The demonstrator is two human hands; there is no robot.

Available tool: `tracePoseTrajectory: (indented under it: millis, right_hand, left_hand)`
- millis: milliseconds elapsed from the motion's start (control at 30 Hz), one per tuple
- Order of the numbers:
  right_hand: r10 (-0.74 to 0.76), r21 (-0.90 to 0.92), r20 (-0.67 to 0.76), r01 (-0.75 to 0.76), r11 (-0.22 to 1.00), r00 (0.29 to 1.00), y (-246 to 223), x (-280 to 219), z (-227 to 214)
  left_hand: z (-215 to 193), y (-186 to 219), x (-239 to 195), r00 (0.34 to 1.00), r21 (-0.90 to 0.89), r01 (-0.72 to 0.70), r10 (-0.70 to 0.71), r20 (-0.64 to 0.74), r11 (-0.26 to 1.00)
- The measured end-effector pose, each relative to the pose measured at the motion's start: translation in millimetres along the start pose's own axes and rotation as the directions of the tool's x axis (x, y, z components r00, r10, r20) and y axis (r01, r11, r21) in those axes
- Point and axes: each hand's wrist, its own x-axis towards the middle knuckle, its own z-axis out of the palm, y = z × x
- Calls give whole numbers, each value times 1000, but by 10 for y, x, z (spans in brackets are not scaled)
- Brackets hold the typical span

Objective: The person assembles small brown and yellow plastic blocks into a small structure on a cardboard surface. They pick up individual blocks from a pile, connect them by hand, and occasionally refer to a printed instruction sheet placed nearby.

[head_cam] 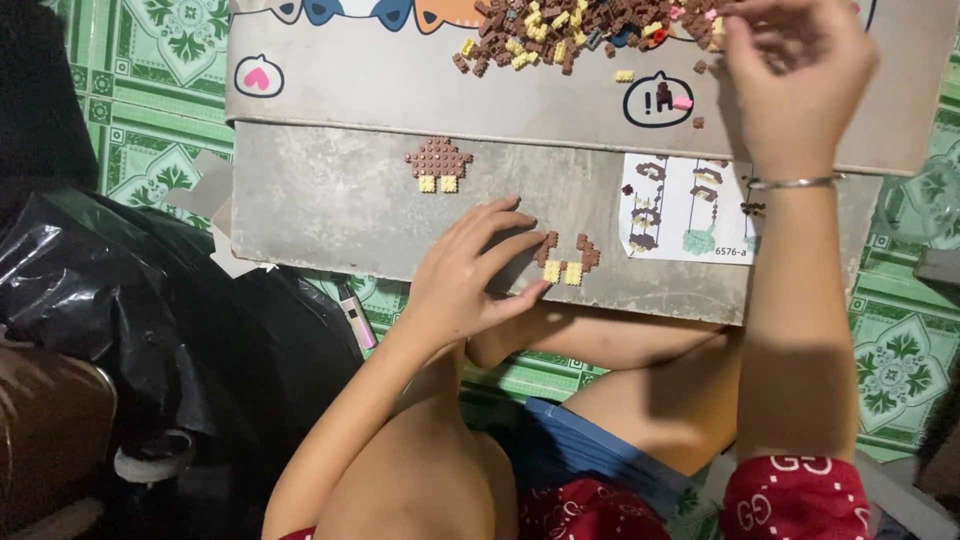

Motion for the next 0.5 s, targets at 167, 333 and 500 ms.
tracePoseTrajectory:
  millis: [167,333,500]
  right_hand:
    - [134,111,5,-133,985,991,-6,-224,-259]
    - [304,113,68,-310,944,950,-241,-479,-417]
    - [437,-29,158,-439,898,885,-321,-742,-514]
  left_hand:
    - [-18,18,20,1000,-30,22,-22,14,999]
    - [-13,3,2,999,-36,31,-30,27,999]
    - [-23,3,1,998,-42,38,-36,45,998]
